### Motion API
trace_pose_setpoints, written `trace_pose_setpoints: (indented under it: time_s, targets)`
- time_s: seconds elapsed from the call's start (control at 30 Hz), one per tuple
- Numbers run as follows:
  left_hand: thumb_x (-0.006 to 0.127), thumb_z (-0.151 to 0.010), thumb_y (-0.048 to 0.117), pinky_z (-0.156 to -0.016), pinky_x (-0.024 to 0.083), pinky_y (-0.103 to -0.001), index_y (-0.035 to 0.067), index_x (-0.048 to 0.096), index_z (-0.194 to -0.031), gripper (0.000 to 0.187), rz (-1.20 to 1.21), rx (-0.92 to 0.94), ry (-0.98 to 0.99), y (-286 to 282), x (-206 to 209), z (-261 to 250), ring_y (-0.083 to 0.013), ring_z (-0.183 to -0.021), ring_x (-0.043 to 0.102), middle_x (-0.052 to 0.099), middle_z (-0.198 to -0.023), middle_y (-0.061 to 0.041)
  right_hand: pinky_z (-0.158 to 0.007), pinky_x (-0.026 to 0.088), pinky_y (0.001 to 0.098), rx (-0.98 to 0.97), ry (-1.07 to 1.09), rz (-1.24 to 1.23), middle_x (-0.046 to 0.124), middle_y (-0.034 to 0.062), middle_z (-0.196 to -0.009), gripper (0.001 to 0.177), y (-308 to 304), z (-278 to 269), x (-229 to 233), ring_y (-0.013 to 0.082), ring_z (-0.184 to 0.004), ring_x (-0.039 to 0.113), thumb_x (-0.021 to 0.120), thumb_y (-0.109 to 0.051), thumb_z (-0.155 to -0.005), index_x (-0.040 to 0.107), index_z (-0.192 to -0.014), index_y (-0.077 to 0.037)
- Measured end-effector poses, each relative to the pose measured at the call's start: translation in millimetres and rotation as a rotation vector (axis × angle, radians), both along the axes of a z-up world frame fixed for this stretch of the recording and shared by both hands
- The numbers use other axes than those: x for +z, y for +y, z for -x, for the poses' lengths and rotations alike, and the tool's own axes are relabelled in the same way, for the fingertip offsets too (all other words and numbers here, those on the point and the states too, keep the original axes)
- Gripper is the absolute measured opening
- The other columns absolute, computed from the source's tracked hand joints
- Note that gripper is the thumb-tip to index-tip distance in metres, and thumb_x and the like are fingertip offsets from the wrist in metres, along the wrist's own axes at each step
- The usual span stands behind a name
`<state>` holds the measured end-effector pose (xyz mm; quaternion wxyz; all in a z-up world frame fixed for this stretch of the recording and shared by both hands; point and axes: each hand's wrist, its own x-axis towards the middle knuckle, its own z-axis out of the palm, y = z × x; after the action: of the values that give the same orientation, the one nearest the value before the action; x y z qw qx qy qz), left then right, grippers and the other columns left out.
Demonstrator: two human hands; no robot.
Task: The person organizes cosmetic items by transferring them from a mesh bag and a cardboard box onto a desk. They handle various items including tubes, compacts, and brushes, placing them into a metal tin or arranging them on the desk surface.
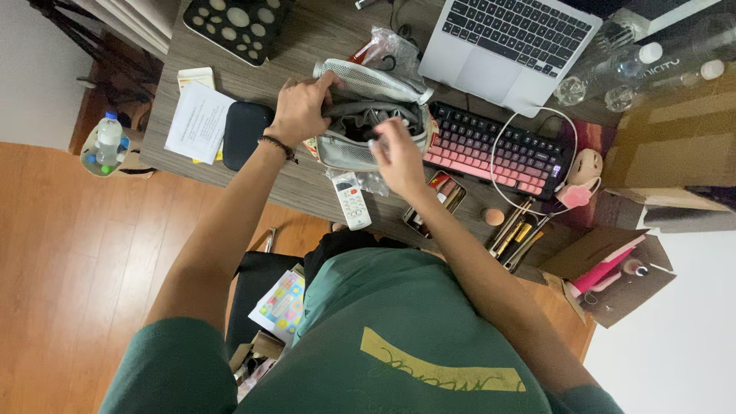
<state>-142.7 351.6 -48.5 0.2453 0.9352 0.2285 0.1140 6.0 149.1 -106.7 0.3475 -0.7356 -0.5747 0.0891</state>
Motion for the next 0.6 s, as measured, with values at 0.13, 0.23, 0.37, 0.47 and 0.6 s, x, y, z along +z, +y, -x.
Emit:
trace_pose_setpoints:
  time_s: [0.13,0.23,0.37,0.47,0.6]
  targets:
    - [0.078,-0.074,0.004,-0.089,0.046,-0.052,0.015,0.061,-0.113,0.044,-0.021,-0.037,-0.203,-15,8,6,-0.0269,-0.094,0.069,0.072,-0.092,-0.003,-0.065,0.046,0.0241,-0.228,0.153,-0.124,0.061,0.0033,-0.097,0.012,-7,-22,-3,0.0139,-0.079,0.058,0.067,-0.012,-0.101,0.056,-0.103,-0.008]
    - [0.072,-0.081,0.002,-0.087,0.048,-0.044,0.015,0.06,-0.115,0.038,0.012,-0.077,-0.234,-31,0,6,-0.0232,-0.099,0.065,0.072,-0.098,-0.001,-0.061,0.039,0.0187,-0.25,0.554,-0.149,0.06,-0.0011,-0.089,0.016,-12,-31,-3,0.0051,-0.072,0.051,0.066,-0.006,-0.102,0.055,-0.113,-0.007]
    - [0.068,-0.079,0.002,-0.085,0.044,-0.04,0.009,0.056,-0.118,0.042,-0.143,-0.101,-0.292,-51,-17,1,-0.0251,-0.103,0.059,0.072,-0.105,-0.002,-0.062,0.033,0.0195,-0.205,0.663,-0.195,0.058,0.0008,-0.091,0.017,-13,-33,-6,0.0025,-0.071,0.04,0.069,-0.002,-0.102,0.057,-0.113,-0.005]
    - [0.065,-0.081,-0.002,-0.085,0.041,-0.038,0.01,0.056,-0.118,0.04,-0.103,-0.083,-0.21,-56,-22,-3,-0.0236,-0.101,0.058,0.072,-0.095,0.001,-0.056,0.03,0.0193,-0.181,0.621,-0.13,0.07,0.0028,-0.094,0.015,-12,-29,-3,0.0019,-0.064,0.044,0.068,0.0,-0.1,0.059,-0.111,-0.005]
    - [0.065,-0.08,-0.003,-0.087,0.04,-0.039,0.01,0.056,-0.116,0.039,-0.035,-0.092,-0.197,-54,-19,-2,-0.0226,-0.1,0.06,0.072,-0.087,0.003,-0.051,0.038,0.0179,-0.205,0.693,-0.107,0.071,-0.0002,-0.094,0.019,-15,-20,9,-0.0006,-0.064,0.056,0.069,0.0,-0.096,0.057,-0.11,-0.006]
